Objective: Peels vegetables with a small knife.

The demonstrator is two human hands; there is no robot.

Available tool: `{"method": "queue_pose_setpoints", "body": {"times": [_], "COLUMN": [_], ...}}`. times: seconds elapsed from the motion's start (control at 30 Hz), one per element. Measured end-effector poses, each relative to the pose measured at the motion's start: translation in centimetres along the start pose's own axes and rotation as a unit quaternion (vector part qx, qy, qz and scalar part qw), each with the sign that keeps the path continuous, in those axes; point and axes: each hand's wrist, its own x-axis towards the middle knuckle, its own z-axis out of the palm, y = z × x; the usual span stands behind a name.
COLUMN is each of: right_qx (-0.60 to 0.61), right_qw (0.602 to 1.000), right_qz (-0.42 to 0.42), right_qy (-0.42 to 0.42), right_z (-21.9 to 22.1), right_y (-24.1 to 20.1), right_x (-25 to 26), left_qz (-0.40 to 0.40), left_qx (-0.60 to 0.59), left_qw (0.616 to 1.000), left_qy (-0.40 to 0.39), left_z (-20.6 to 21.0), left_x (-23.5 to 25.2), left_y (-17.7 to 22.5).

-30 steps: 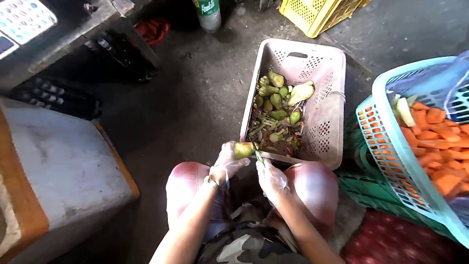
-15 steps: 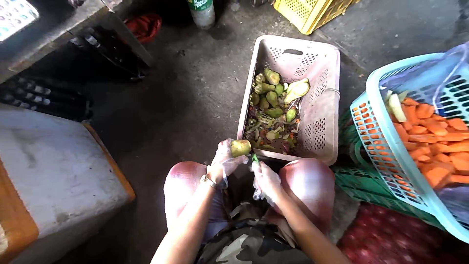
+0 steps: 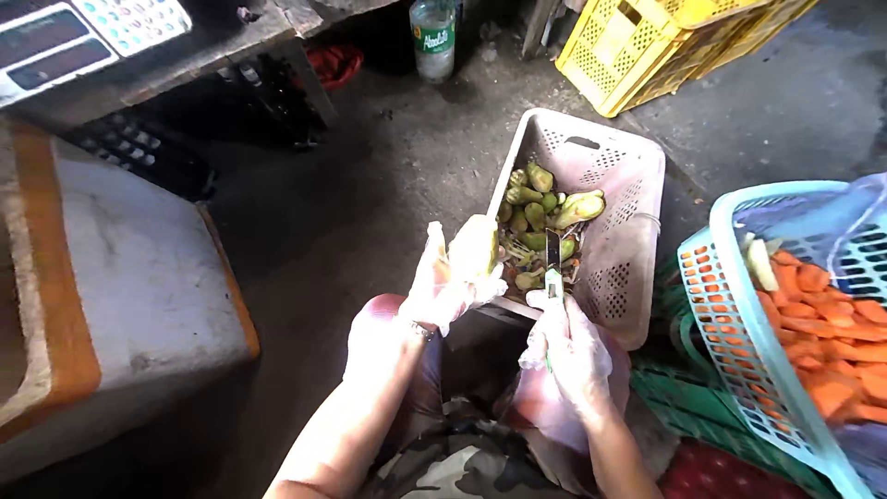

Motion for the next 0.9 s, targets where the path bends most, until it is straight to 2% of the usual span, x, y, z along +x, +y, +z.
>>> {"method": "queue_pose_setpoints", "body": {"times": [0.1, 0.2, 0.33, 0.4, 0.67, 0.77, 0.9], "right_qx": [-0.131, -0.268, -0.336, -0.345, -0.382, -0.410, -0.440], "right_qw": [0.989, 0.962, 0.933, 0.927, 0.915, 0.908, 0.894], "right_qz": [-0.068, -0.055, -0.126, -0.146, -0.127, -0.081, 0.010], "right_qy": [-0.003, -0.022, 0.007, 0.015, 0.008, -0.026, -0.084], "right_z": [0.9, 2.1, 3.5, 3.8, 4.4, 4.4, 4.3], "right_y": [-0.9, -2.8, -3.8, -4.3, -4.6, -4.9, -5.6], "right_x": [-0.9, -1.7, -2.2, -2.4, -2.4, -2.3, -2.0], "left_qz": [0.038, 0.100, 0.216, 0.243, 0.273, 0.284, 0.309], "left_qx": [-0.004, -0.032, 0.061, 0.074, 0.126, 0.152, 0.160], "left_qw": [0.998, 0.994, 0.974, 0.967, 0.954, 0.947, 0.938], "left_qy": [0.049, 0.041, 0.006, 0.001, -0.001, -0.009, 0.017], "left_z": [-0.1, -1.5, -2.9, -3.3, -3.3, -3.3, -3.0], "left_x": [1.1, 2.1, 2.3, 2.4, 1.7, 1.7, 1.6], "left_y": [-0.2, -1.0, -2.0, -2.1, -2.1, -2.3, -2.5]}}
